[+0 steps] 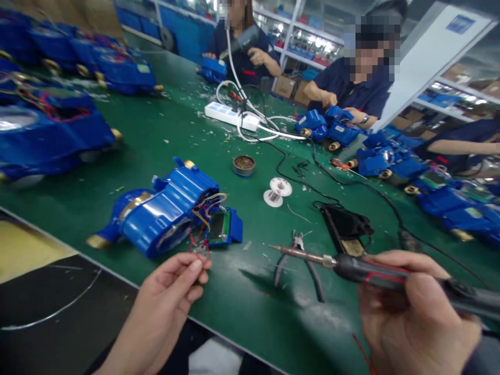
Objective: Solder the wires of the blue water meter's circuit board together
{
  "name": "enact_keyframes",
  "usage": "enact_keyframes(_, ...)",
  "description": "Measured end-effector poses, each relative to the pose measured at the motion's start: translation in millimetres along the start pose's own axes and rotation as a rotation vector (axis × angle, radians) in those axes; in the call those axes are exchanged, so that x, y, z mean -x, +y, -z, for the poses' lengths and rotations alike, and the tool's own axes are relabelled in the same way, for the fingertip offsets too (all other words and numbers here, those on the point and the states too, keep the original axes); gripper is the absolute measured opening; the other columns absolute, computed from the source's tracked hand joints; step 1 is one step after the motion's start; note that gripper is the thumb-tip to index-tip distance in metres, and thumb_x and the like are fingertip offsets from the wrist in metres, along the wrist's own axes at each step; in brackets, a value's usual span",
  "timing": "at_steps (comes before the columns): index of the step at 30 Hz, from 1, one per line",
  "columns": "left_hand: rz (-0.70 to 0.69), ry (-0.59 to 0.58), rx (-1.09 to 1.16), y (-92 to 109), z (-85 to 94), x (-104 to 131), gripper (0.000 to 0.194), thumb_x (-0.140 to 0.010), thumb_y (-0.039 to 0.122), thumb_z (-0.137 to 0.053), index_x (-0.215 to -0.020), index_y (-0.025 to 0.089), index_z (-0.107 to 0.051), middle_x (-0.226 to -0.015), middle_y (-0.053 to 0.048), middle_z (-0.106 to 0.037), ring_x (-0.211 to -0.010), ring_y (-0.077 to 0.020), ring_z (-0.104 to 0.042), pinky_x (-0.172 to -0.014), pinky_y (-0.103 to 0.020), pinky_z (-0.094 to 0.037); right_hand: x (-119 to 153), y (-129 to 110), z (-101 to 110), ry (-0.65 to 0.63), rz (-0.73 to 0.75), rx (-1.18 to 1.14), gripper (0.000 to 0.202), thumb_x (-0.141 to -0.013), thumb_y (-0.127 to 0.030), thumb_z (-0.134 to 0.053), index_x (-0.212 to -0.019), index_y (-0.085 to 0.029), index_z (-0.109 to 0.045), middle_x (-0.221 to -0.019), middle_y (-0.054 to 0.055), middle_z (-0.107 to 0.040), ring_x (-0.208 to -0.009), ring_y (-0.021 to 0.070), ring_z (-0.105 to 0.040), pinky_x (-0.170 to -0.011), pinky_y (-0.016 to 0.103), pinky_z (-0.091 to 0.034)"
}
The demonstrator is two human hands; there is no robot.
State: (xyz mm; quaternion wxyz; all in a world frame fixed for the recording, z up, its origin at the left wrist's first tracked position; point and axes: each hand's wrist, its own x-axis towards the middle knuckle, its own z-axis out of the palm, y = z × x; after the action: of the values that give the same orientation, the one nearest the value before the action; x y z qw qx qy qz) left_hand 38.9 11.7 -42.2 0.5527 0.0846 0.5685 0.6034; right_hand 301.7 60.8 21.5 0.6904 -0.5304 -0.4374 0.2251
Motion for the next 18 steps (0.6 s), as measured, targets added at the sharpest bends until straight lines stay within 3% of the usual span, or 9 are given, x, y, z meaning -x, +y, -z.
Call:
enact_keyframes(4, -0.003, -0.037, 0.021, -3, 1.0, 0, 0.047, -0.062, 0.047, -0.077, -0.079, 0.005, -0.062, -0.071, -0.006, -0.057, -0.076, -0.0073, -0.058, -0.068, -0.014, -0.049, -19, -9, -42, -0.288, 0.161, -0.054, 0.019, -0.066, -0.039, -0.071, -0.069, -0.02, -0.07, -0.067, 0.006, -0.059, -0.054, 0.0164, -0.055, -0.046, 0.031, -0.046)
enact_keyframes(9, 0.115, -0.131, 0.079, -8, -12.6, 4, 0.05, -0.06, 0.047, -0.079, -0.081, 0.005, -0.062, -0.074, -0.006, -0.059, -0.069, -0.0054, -0.056, -0.064, -0.013, -0.049, -28, -16, -97, -0.635, 0.32, -0.186, 0.016, -0.075, -0.032, -0.071, -0.074, -0.016, -0.069, -0.066, 0.006, -0.062, -0.055, 0.017, -0.059, -0.046, 0.029, -0.043)
enact_keyframes(14, 0.311, -0.151, 0.169, -3, -20.7, 4, 0.062, -0.041, 0.044, -0.088, -0.08, 0.005, -0.058, -0.079, -0.004, -0.059, -0.06, -0.0024, -0.053, -0.057, -0.012, -0.048, -31, -8, -122, -0.798, 0.424, -0.258, 0.018, -0.076, -0.034, -0.071, -0.075, -0.015, -0.07, -0.065, 0.005, -0.062, -0.055, 0.0167, -0.057, -0.05, 0.029, -0.042)
enact_keyframes(18, 0.332, -0.132, 0.218, 0, -23.1, 1, 0.061, -0.042, 0.041, -0.088, -0.081, 0.005, -0.057, -0.08, -0.005, -0.06, -0.061, -0.0026, -0.054, -0.058, -0.012, -0.049, -37, -1, -131, -0.942, 0.413, -0.272, 0.02, -0.078, -0.035, -0.07, -0.077, -0.015, -0.07, -0.065, 0.007, -0.062, -0.061, 0.0193, -0.059, -0.064, 0.036, -0.047)
